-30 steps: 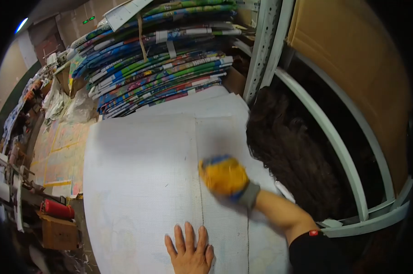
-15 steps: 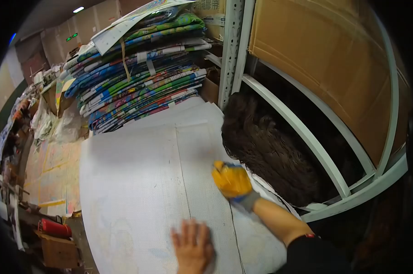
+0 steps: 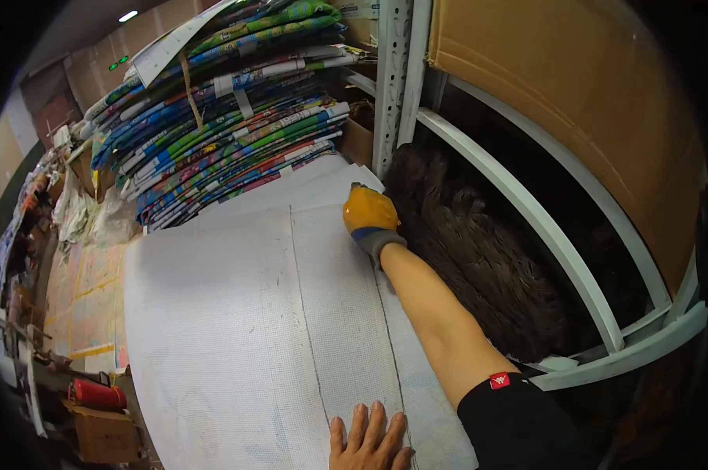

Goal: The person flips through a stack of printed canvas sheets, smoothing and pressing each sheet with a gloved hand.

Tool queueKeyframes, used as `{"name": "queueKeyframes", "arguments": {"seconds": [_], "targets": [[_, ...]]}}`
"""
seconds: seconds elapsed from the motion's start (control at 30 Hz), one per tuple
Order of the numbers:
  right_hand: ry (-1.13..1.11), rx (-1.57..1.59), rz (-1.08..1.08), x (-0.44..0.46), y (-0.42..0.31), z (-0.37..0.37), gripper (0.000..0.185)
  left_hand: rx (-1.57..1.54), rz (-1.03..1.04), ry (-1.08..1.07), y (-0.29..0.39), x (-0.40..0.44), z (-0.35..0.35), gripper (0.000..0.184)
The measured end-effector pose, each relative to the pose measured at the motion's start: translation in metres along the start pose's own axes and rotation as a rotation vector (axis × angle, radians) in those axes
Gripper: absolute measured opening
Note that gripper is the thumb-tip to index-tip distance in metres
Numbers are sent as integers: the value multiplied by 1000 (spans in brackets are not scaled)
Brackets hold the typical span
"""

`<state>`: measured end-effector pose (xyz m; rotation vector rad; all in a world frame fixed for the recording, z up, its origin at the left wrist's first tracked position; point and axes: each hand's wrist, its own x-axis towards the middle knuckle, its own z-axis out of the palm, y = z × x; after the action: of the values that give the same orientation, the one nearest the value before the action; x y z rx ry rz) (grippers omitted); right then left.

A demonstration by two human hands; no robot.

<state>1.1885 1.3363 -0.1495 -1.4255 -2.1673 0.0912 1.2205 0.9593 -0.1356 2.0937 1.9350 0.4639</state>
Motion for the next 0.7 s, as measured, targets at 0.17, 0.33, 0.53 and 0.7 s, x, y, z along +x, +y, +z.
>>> {"name": "queueKeyframes", "arguments": {"seconds": [0.17,0.33,0.53,0.7], "targets": [[85,272,-267,-54,19,-54,19,-14,-4,27,-2,-3,4,56],[22,-53,-544,-154,14,-68,12,-37,-2,50,0,-4,3,54],[63,11,-194,-53,3,-19,17,-57,-9,-6,0,-2,0,55],[68,19,-152,3,6,-3,19,-37,-9,-19,-1,-2,-1,56]]}}
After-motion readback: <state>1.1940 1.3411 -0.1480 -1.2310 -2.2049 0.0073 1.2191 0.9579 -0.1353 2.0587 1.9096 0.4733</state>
